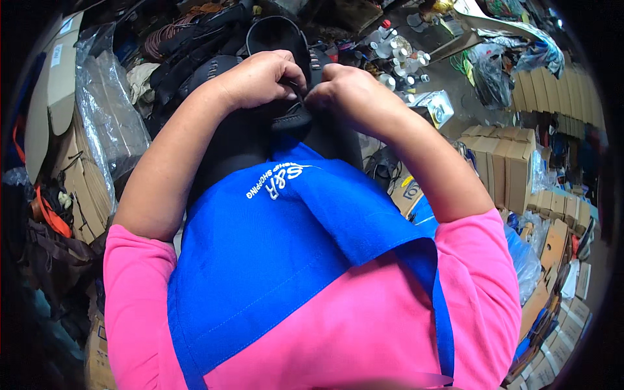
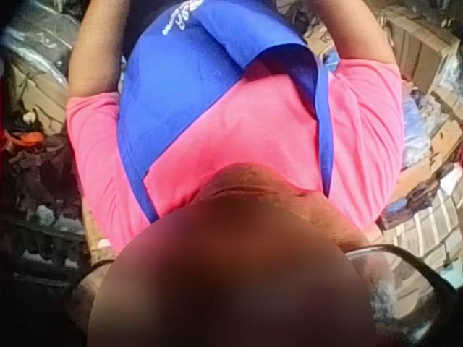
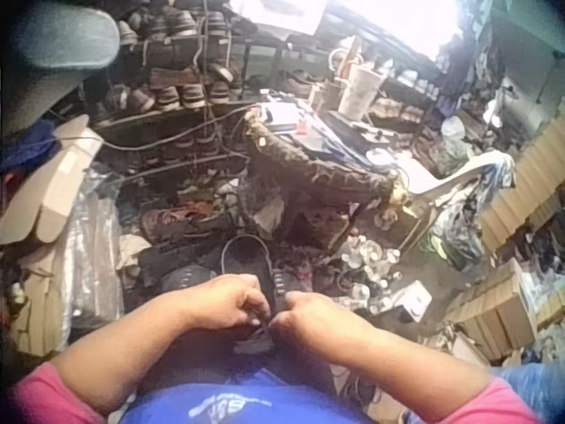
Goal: Manually stitching the edge of a black shoe with a needle and thread.
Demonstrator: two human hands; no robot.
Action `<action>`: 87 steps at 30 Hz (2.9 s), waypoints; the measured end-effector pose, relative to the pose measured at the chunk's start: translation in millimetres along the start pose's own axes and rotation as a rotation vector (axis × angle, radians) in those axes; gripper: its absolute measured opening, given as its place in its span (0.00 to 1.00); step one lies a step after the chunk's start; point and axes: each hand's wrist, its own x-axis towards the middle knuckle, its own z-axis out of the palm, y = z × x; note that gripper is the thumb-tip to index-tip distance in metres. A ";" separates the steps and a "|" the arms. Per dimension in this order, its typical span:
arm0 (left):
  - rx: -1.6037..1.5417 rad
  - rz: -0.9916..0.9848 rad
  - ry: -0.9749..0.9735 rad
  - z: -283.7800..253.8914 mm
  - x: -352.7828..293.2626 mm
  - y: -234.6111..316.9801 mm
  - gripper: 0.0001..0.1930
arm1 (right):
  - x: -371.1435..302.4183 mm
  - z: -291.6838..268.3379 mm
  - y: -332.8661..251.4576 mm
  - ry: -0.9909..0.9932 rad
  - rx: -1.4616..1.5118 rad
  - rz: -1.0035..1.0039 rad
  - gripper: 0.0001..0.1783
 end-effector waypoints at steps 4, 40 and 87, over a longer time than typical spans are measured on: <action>0.134 0.049 0.108 6.6 -3.8 3.6 0.14 | 13.2 31.1 12.3 0.171 0.196 -0.016 0.08; -0.918 -0.403 0.654 -52.9 -95.3 -53.1 0.24 | -88.4 76.3 87.7 0.202 1.392 0.536 0.22; -0.041 0.097 0.213 8.5 9.5 -12.6 0.14 | -58.0 -14.0 -2.0 0.232 0.573 0.191 0.14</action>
